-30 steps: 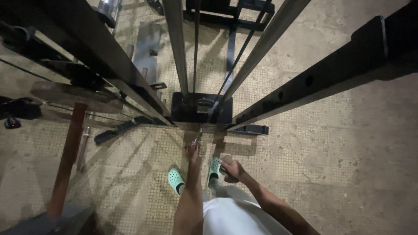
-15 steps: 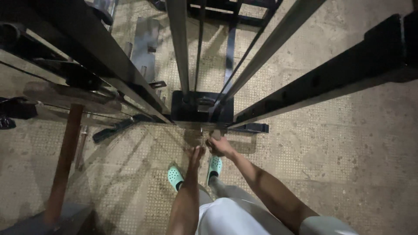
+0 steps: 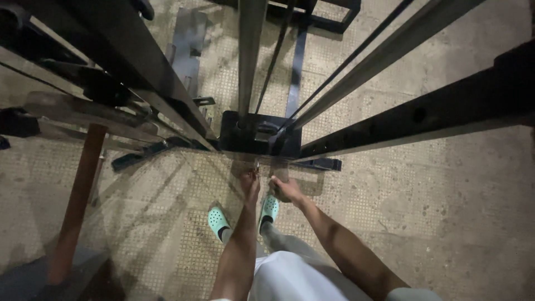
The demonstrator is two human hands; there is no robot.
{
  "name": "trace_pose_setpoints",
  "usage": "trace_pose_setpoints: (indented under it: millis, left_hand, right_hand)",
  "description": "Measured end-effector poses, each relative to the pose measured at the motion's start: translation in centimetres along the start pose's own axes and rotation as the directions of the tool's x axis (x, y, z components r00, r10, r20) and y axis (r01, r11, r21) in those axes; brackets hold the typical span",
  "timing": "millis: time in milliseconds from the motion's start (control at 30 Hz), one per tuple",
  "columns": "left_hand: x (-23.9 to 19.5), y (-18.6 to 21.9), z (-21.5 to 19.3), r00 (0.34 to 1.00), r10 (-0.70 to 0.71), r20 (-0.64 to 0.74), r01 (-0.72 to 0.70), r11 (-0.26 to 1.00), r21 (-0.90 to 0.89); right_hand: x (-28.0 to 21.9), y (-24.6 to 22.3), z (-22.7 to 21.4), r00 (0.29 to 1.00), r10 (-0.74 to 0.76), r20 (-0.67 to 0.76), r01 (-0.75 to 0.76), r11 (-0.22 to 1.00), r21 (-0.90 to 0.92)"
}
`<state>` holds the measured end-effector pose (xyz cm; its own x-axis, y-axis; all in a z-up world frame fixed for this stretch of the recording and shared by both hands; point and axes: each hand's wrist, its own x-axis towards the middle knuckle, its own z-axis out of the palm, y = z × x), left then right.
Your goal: Wiping down the frame and weight stack of a cable gym machine using a cloth.
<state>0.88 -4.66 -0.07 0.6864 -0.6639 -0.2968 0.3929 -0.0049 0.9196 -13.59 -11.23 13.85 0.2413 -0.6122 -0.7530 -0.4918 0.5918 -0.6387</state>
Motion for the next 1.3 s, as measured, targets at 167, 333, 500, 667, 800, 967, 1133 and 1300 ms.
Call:
trace_pose_setpoints:
  millis: [167,333,500,667,800,967,1133,1300]
  left_hand:
    - [4.6,-2.4,1.2,0.999,0.01,-0.038,-0.016,0.985,-0.171]
    - [5.2,-1.9,-0.2,0.986,-0.159,0.055,0.168,0.95,-0.264]
    - [5.1,-1.9,0.2,0.975,-0.088,0.206,0.155,0.928,-0.337]
    - [3.0,-1.0,-0.4,0.951,0.011,0.309,-0.233,0.68,0.695]
    - [0.2,-1.9,-1.5,0.967,-0.194,0.166,0.145,0.953,0.265]
    - [-5.3,-0.4,-4.3,0.889,0.209,0.408,-0.24,0.971,0.025]
    - [-7.2,4.3,-5.1,0.755,-0.407,0.514,0.523,0.847,-0.098]
    - [-9.3,13.4,-4.1,0.765,-0.44,0.47,0.391,0.898,0.202]
  right_hand:
    - [-0.9,-0.5,0.1,0.999,0.016,-0.033,-0.017,0.999,-0.036]
    - [-0.1,0.6,-0.2,1.0,0.02,0.02,-0.02,0.999,0.035]
    - [-0.1,-1.0,0.3,0.999,-0.03,0.021,0.03,1.0,-0.002]
    - [-0.4,0.7,0.8,1.0,-0.005,0.011,0.005,0.999,-0.045]
    - [-1.9,1.5,1.2,0.998,-0.04,0.055,0.035,0.995,0.098]
    - [-2.1,2.0,2.1,0.948,-0.308,0.078,0.307,0.952,0.023]
    - [-8.9,-1.4,5.1,0.935,-0.327,0.141,0.313,0.943,0.113]
    - [-3.6,10.2,7.0,0.899,-0.437,-0.028,0.438,0.896,0.066]
